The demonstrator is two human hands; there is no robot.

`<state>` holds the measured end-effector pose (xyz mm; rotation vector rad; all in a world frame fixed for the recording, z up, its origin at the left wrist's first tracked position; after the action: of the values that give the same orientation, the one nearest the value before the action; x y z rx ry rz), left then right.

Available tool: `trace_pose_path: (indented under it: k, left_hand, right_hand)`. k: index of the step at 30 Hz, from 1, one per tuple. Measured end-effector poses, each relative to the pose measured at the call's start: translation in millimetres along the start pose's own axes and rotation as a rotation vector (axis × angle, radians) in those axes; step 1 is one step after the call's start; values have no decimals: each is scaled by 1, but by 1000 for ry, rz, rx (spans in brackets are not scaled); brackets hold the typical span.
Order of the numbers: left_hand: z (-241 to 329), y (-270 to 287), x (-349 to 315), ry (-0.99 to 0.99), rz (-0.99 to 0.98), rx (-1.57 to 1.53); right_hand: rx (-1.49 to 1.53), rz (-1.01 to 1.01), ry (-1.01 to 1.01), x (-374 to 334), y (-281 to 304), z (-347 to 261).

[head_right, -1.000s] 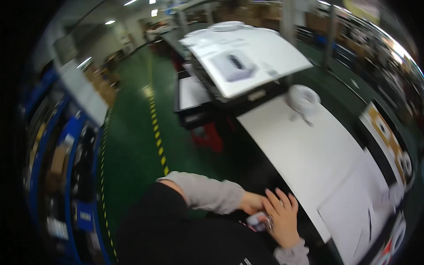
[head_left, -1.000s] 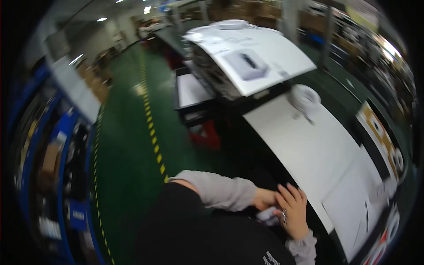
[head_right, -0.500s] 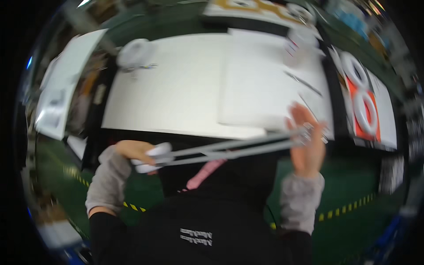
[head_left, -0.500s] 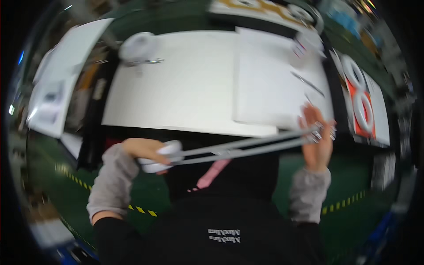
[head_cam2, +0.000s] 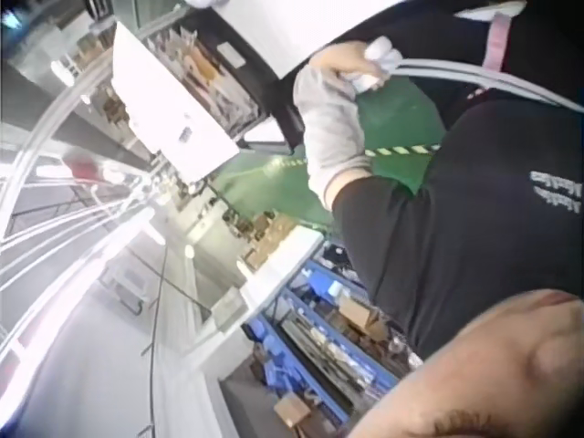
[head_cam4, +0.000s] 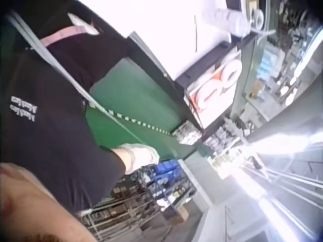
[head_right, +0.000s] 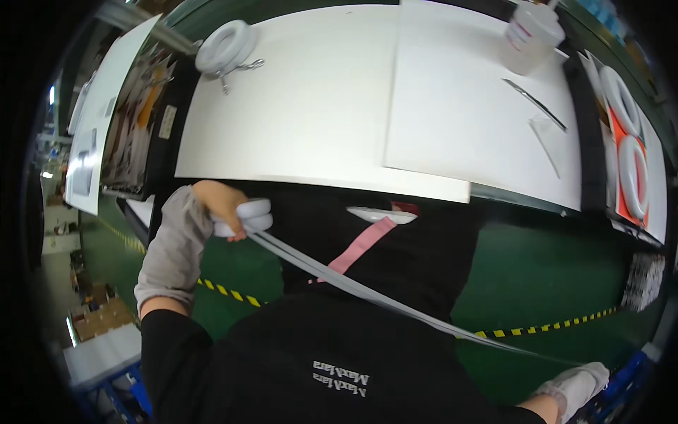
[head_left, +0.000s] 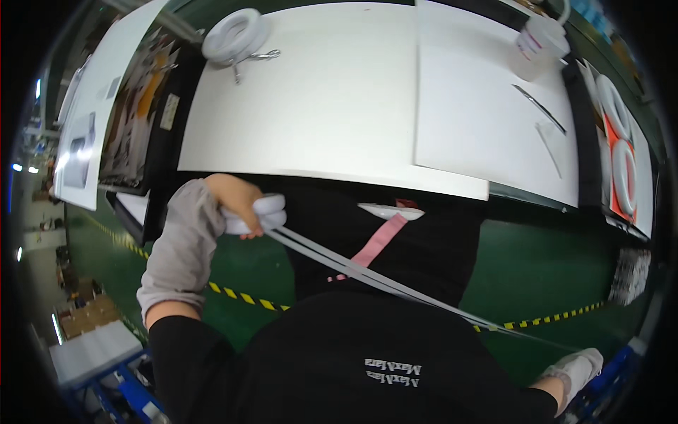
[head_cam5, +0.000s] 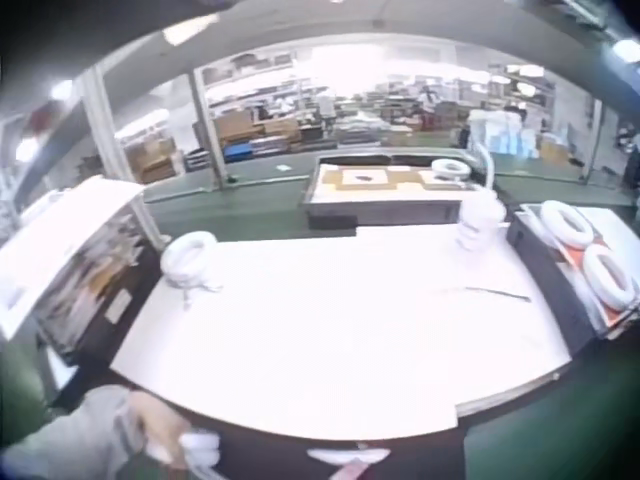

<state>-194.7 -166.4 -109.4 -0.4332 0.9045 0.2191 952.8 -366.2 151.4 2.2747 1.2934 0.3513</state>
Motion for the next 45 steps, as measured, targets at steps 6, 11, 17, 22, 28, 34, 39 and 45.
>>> trace_pose_path:
  k: [6,11,17,22,28,34,39,45]
  left_hand:
    - [88,-54,-53,218,299,32]
    - [102,-46,-37,156,312,209]
    - [117,-56,-33,160,384,228]
    - [114,-71,-52,164,322,-102]
    - [-31,-41,-49,74,234,-210]
    - [103,-73,-66,351,395,8]
    - [124,-67,-44,312,376,312]
    - [118,-83,-45,290,437,156]
  right_hand:
    - [-524,-229,157,-79,-521,30]
    - [-16,-1016,594,-231,-779,-200]
    - [39,-1257,719,-292,-816,-248]
    - [-738,-719,270,-73,-680,-33]
    - [-1072,-121,121,91,-202,124]
    - [-411,-1111,125,-65,-604,-19]
    - [-33,-1687,882,-210,-800,-216]
    - [383,-1538,538,-279,-813,-236]
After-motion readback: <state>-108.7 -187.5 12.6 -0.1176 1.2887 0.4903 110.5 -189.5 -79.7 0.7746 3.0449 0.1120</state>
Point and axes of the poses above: each hand's wrist, its own x-axis towards the middle knuckle, its own y-axis out of the back of the hand, z = x × y, the point moved 2 cm from there along x, towards the middle knuckle, and after that the axes turned 2 degrees about -y, right-handed, at the moved point
